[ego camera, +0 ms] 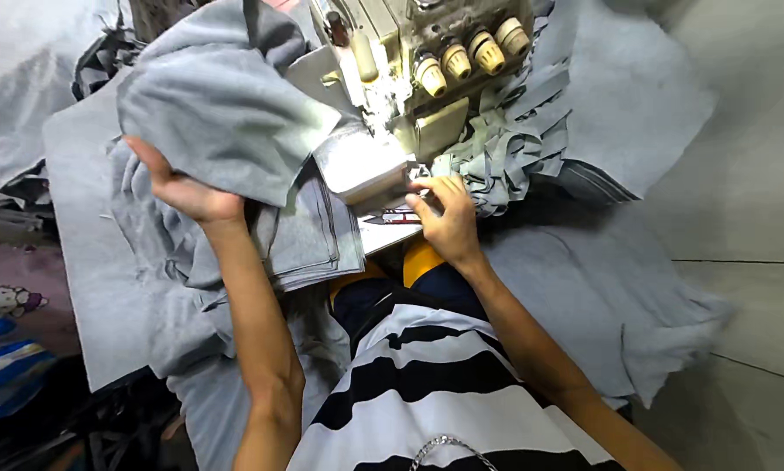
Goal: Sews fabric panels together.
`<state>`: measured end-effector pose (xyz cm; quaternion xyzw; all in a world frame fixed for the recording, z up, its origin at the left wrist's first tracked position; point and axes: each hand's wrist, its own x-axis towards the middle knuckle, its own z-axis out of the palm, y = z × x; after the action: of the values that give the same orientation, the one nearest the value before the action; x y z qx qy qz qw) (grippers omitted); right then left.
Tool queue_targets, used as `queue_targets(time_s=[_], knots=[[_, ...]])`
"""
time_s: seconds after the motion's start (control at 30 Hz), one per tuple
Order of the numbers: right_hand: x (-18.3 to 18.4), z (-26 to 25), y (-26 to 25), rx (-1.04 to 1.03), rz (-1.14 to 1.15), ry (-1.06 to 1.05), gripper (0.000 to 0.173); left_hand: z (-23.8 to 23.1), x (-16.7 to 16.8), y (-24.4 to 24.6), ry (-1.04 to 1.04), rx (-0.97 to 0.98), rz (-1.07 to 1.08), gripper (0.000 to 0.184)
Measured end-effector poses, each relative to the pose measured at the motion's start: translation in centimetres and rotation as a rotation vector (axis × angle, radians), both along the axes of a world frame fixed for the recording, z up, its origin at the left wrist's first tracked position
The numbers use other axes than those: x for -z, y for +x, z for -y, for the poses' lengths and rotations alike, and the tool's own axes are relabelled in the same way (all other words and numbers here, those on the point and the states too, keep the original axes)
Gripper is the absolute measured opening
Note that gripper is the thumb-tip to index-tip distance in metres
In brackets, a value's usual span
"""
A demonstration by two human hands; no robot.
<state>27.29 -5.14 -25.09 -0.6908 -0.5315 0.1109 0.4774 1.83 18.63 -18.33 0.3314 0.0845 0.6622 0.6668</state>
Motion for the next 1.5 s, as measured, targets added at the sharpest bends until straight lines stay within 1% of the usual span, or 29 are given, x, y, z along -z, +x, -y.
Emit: queue_targets(time_s=[0.07, 0.1, 0.17, 0.23, 0.3, 0.33, 0.37, 0.4, 0.5, 0.57, 0.6, 0.63, 0.77, 0.83, 0.9, 0.93, 0.97, 1.0, 1.07, 1.13, 1.2, 1.23, 1.27, 1.33, 1.37, 1.4, 1.43, 1.47, 1.5], knots=[[0.9, 0.9, 0.2, -0.090, 0.206, -0.134, 0.034, 1.1, 0.0, -1.4, 0.051, -0.102, 0.033, 0.061], [1.4, 1.3, 0.2, -0.132, 0.293, -0.162, 0.034, 1.9, 0.0, -2.3, 0.078, -0.156, 0.031, 0.061], [2.0, 1.8, 0.0, -0.180, 0.414, -0.153, 0.028, 3.8, 0.1, -3.9, 0.123, -0.258, 0.013, 0.061], [2.0, 1.9, -0.2, -0.191, 0.480, -0.155, 0.026, 5.9, 0.6, -5.5, 0.155, -0.332, 0.013, 0.062], [1.5, 2.0, -0.1, -0.198, 0.509, -0.195, 0.027, 8.1, 1.3, -6.6, 0.168, -0.390, -0.009, 0.055], [0.9, 2.2, -0.1, -0.220, 0.480, -0.225, 0.026, 9.1, 1.6, -7.1, 0.157, -0.408, -0.008, 0.052], [0.1, 2.5, 0.0, -0.258, 0.410, -0.262, 0.024, 10.0, 2.0, -7.4, 0.139, -0.421, -0.004, 0.050], [-1.1, 2.9, 0.1, -0.312, 0.282, -0.304, 0.022, 10.8, 2.5, -7.8, 0.121, -0.422, 0.000, 0.049], [-5.3, 3.4, 0.8, -0.553, -0.264, -0.454, 0.034, 12.8, 3.7, -8.2, 0.081, -0.395, 0.027, 0.046], [-6.9, 2.2, 0.7, -0.680, -0.647, -0.496, 0.038, 13.7, 4.1, -8.1, 0.061, -0.380, 0.054, 0.045], [-7.2, 1.4, 0.5, -0.711, -0.772, -0.506, 0.040, 14.0, 4.2, -8.1, 0.058, -0.366, 0.069, 0.046], [-7.5, 0.5, 0.2, -0.725, -0.834, -0.509, 0.041, 14.3, 4.3, -8.1, 0.058, -0.349, 0.086, 0.046], [-8.2, -3.0, -1.1, -0.675, -0.862, -0.492, 0.046, 14.8, 4.5, -8.0, 0.046, -0.301, 0.136, 0.044], [-8.4, -3.8, -1.4, -0.640, -0.942, -0.502, 0.043, 14.9, 5.0, -8.3, 0.029, -0.285, 0.137, 0.044], [-8.3, -4.1, -1.5, -0.627, -0.969, -0.500, 0.042, 15.2, 5.3, -8.8, -0.019, -0.256, 0.124, 0.044], [-8.0, -4.0, -1.4, -0.642, -0.946, -0.501, 0.041, 15.6, 5.3, -8.9, -0.067, -0.245, 0.114, 0.043], [-7.6, -3.8, -1.1, -0.675, -0.875, -0.503, 0.040, 16.1, 5.1, -9.2, -0.130, -0.229, 0.098, 0.044], [-7.1, -3.4, -0.7, -0.712, -0.744, -0.504, 0.039, 16.7, 4.6, -9.3, -0.214, -0.213, 0.061, 0.045], [-6.2, -2.1, 0.3, -0.740, -0.344, -0.524, 0.035, 18.1, 3.2, -9.3, -0.381, -0.216, -0.115, 0.042], [-5.1, -0.7, 0.6, -0.685, 0.068, -0.540, 0.038, 19.9, 2.1, -8.6, -0.526, -0.298, -0.361, 0.032], [-3.7, 0.1, -0.3, -0.563, 0.425, -0.509, 0.040, 21.7, 2.4, -7.5, -0.551, -0.360, -0.550, 0.022], [-3.1, 0.2, -0.9, -0.487, 0.566, -0.479, 0.041, 22.6, 2.9, -6.8, -0.547, -0.365, -0.605, 0.022], [-2.9, 0.2, -1.5, -0.425, 0.670, -0.469, 0.044, 23.5, 3.5, -6.0, -0.536, -0.348, -0.637, 0.024], [-3.5, -0.3, -2.6, -0.352, 0.800, -0.523, 0.059, 24.9, 4.3, -4.2, -0.501, -0.284, -0.723, 0.028], [-4.4, -0.7, -3.0, -0.338, 0.837, -0.575, 0.067, 25.4, 4.4, -3.4, -0.472, -0.242, -0.794, 0.030], [-5.7, -1.2, -3.5, -0.334, 0.867, -0.619, 0.072, 25.8, 4.4, -2.7, -0.439, -0.201, -0.889, 0.034], [-7.5, -1.6, -4.3, -0.345, 0.900, -0.631, 0.070, 26.1, 4.4, -2.0, -0.405, -0.175, -0.990, 0.037], [-9.3, -1.9, -5.2, -0.383, 0.934, -0.542, 0.061, 26.3, 4.4, -1.5, -0.368, -0.154, -1.076, 0.041], [-11.1, -2.2, -6.4, -0.441, 0.952, -0.389, 0.046, 26.5, 4.4, -1.0, -0.325, -0.141, -1.138, 0.044]])
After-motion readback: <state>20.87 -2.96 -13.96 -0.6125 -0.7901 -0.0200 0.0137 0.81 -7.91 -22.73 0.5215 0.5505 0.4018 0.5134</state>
